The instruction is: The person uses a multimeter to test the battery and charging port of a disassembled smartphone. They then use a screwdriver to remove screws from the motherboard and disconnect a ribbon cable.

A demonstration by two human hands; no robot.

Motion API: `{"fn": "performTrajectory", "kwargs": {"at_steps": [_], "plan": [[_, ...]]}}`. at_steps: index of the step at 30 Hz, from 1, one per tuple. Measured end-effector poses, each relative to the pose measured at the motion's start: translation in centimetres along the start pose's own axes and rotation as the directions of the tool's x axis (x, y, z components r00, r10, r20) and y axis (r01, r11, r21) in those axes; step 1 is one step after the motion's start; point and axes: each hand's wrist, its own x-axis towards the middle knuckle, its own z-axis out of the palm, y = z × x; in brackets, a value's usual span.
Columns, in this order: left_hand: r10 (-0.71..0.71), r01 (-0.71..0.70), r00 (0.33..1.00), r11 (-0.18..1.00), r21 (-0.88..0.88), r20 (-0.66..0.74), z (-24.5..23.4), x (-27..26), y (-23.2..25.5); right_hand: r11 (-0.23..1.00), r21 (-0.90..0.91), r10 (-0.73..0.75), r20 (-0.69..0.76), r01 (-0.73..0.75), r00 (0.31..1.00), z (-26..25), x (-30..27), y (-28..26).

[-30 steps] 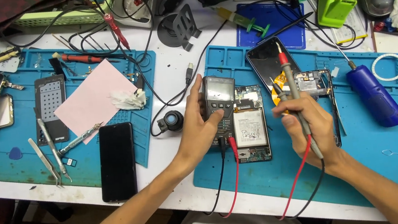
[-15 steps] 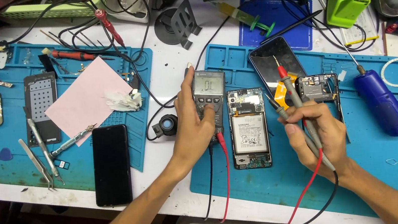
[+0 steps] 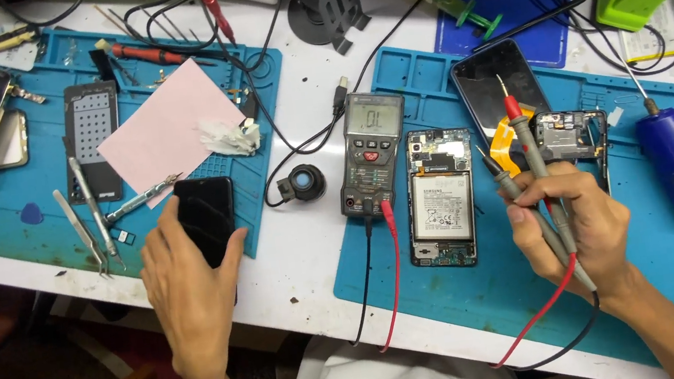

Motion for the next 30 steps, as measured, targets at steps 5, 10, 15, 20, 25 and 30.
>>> {"fn": "performTrajectory", "kwargs": {"at_steps": [5,10,15,20,25,30], "plan": [[0.011,-0.007,1.000,0.985,-0.170,0.021,-0.9,0.8,0.2,0.999,-0.024,0.021,0.020,-0.021,1.000,0.3,0.0,-0.2],[0.116,-0.129,0.988,0.983,-0.132,-0.100,-1.6,5.6,-1.0,0.999,-0.035,0.010,0.026,-0.009,1.000,0.7,0.3,-0.3],[0.153,-0.162,0.986,0.974,-0.157,-0.067,-0.4,9.7,-1.2,0.995,-0.097,0.041,0.023,-0.038,0.999,0.6,0.5,-0.6],[0.199,-0.215,0.974,0.963,-0.163,-0.110,1.2,10.3,-1.2,0.995,-0.099,0.023,0.038,-0.019,0.999,0.5,0.6,-0.4],[0.174,-0.181,0.983,0.966,-0.186,-0.055,1.3,10.5,-1.3,0.994,-0.100,0.040,0.058,-0.034,0.998,0.5,0.6,-0.3],[0.291,-0.322,0.913,0.944,-0.068,-0.285,1.0,7.2,2.9,0.994,-0.076,0.088,0.037,-0.085,0.995,0.8,0.4,-1.1]]}}
